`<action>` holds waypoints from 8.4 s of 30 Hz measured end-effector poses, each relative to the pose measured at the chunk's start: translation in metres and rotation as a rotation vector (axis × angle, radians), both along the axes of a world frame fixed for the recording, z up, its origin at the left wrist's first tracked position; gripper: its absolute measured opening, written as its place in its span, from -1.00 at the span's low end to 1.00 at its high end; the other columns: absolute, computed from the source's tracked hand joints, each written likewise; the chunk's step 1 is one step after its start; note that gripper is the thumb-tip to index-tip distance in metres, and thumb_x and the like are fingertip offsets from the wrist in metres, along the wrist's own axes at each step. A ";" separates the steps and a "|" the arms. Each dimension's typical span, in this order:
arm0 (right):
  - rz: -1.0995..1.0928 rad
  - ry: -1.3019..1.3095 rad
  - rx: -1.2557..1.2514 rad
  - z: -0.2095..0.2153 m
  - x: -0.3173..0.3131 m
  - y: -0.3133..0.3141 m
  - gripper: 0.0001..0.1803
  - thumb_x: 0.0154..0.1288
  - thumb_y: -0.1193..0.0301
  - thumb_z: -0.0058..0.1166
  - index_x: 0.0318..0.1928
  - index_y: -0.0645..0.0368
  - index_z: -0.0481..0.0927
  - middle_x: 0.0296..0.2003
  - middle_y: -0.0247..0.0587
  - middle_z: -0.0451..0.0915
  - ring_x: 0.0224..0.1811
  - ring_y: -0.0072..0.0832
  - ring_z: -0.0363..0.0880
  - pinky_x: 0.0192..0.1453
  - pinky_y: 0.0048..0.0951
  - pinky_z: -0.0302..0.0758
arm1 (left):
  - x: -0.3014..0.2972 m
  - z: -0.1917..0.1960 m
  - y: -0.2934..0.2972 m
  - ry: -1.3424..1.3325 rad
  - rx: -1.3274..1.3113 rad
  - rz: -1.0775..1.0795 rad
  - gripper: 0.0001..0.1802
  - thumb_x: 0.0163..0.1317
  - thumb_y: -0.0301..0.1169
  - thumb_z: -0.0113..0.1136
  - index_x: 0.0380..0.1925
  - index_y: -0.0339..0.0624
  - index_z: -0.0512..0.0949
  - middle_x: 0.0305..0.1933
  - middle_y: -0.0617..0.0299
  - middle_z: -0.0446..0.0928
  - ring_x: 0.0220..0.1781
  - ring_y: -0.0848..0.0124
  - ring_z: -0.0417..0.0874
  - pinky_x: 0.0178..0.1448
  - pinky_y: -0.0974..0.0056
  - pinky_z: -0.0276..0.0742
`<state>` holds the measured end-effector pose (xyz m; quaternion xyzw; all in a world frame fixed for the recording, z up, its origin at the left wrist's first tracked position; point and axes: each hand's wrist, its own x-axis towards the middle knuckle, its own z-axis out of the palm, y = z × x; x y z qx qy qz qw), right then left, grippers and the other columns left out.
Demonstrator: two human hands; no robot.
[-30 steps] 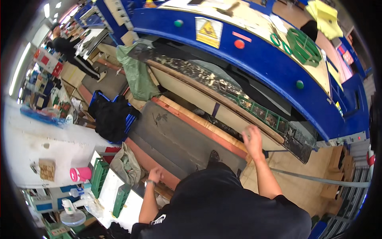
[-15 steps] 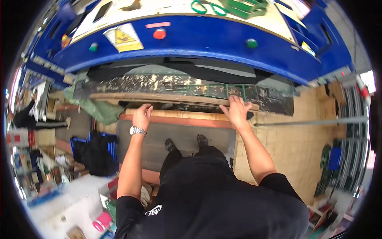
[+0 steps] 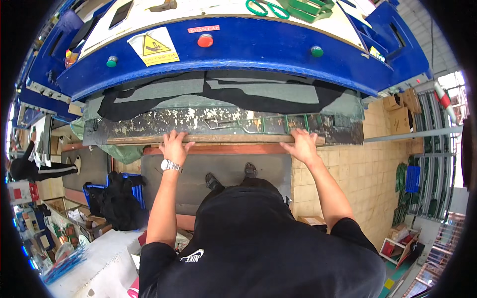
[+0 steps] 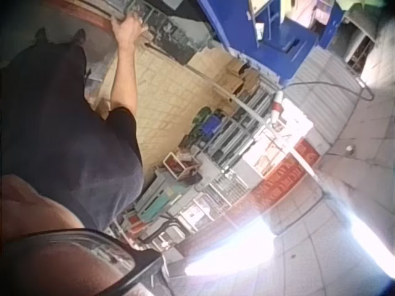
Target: The person assembles black carpet pieces on a blue machine using green plastic templates. They place a large black carpet piece, align it with a template, and then handle additional black strips and green templates, moving them between the machine and a nearby table.
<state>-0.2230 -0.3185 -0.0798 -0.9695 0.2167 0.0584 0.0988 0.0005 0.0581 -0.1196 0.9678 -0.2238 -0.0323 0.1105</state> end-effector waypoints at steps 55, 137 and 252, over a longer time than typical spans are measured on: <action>0.847 -0.178 0.345 -0.032 0.328 0.400 -0.27 0.04 0.09 0.40 0.10 0.33 0.47 -0.09 -0.08 0.51 0.04 -0.20 0.48 0.04 -0.18 0.42 | 0.073 0.033 0.299 0.112 -0.906 0.631 -0.70 0.53 -0.42 -0.05 0.12 -0.23 0.57 -0.35 0.42 0.40 -0.33 0.67 0.42 -0.11 0.43 0.61; -1.313 -0.690 0.468 -0.076 0.126 -0.163 -0.65 0.16 0.21 0.40 -0.50 0.26 0.66 -0.52 -0.17 0.68 -0.58 -0.43 0.62 -0.46 -0.37 0.62 | 0.391 0.001 0.267 0.331 -0.106 0.440 -0.48 0.22 0.00 0.33 -0.33 -0.35 0.67 -0.40 -0.06 0.67 -0.36 0.17 0.67 -0.23 0.07 0.46; 0.260 -0.081 -0.141 -0.041 0.318 0.153 -0.18 0.38 -0.07 -0.01 0.51 0.06 0.16 0.56 0.04 -0.08 0.61 0.04 -0.18 0.57 0.25 -0.26 | 0.492 -0.015 0.261 0.214 -0.110 0.408 -0.71 0.28 -0.02 0.27 -0.27 0.04 0.63 -0.08 0.22 0.66 0.18 0.12 0.58 0.21 -0.41 0.24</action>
